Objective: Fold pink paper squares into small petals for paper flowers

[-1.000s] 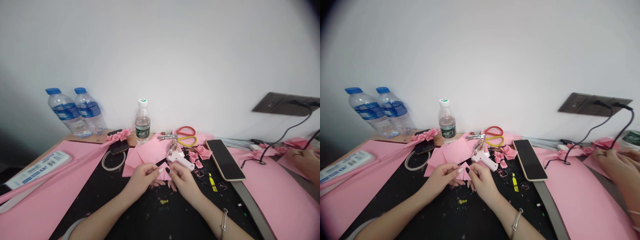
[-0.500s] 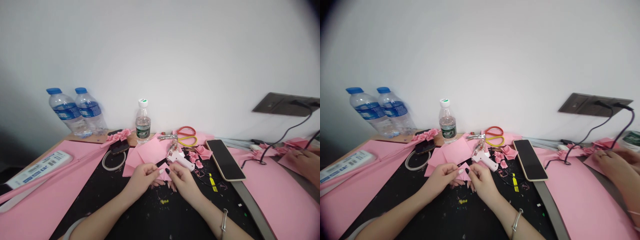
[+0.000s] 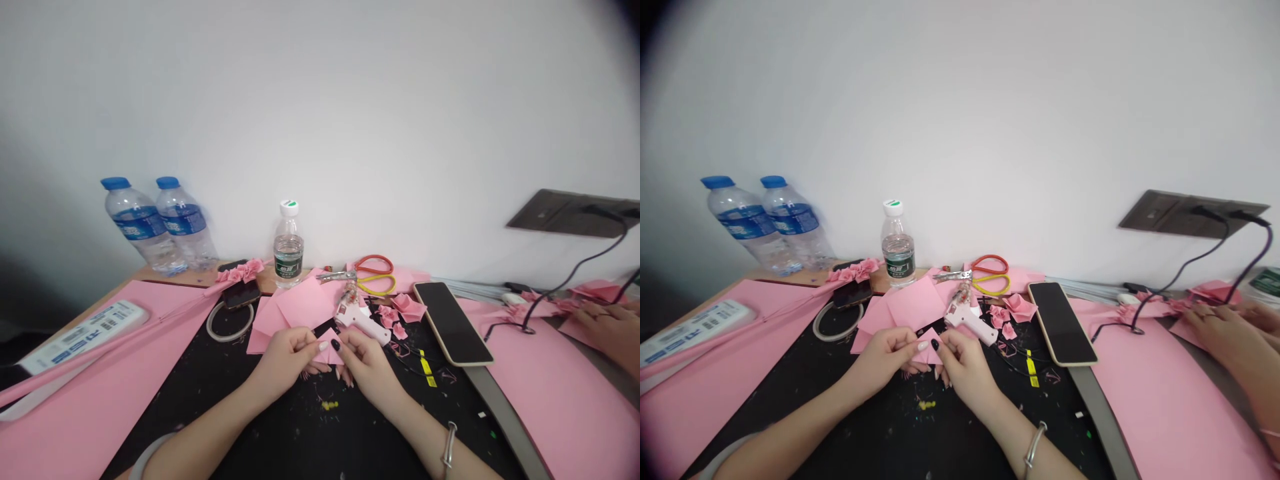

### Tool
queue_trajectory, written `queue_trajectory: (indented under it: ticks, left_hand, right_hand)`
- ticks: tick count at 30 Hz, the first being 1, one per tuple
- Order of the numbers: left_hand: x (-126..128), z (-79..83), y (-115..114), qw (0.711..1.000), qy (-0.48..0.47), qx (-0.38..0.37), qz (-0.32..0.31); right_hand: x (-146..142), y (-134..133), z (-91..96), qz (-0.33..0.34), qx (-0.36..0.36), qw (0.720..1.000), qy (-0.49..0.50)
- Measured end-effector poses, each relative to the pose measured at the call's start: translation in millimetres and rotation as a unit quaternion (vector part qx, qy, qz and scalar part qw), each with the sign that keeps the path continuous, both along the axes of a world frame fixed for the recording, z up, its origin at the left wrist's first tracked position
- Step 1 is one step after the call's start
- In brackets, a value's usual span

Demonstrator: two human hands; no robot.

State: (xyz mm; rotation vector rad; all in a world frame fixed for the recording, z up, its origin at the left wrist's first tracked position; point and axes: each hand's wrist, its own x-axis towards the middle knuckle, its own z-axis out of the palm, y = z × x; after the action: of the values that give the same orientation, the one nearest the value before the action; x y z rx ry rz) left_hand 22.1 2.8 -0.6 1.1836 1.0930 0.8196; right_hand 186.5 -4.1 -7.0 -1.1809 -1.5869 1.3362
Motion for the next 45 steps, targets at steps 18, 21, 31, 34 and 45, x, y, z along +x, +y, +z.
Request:
queue_trajectory:
  ticks: [18,21,31,34,45]
  left_hand:
    - [-0.7,1.6,0.3,1.0,0.002,0.006,0.004]
    - [-2.0,-0.7,1.4,1.0,-0.008,0.008,0.008]
    - [-4.6,0.9,2.0,0.999,-0.036,0.023,-0.034]
    - [-6.5,2.9,1.5,0.997,-0.041,0.039,-0.057]
    - [-4.5,1.2,3.8,0.998,-0.041,0.02,-0.043]
  right_hand:
    - [1.3,2.8,4.3,-0.025,-0.001,1.0,0.017]
    - [1.6,3.3,4.1,-0.02,-0.008,0.999,0.025]
    - [3.2,3.5,5.8,-0.002,-0.007,1.0,0.025]
    - [4.2,3.4,6.2,0.011,-0.012,0.999,0.031]
    - [5.0,3.4,7.7,0.004,-0.003,0.999,0.036]
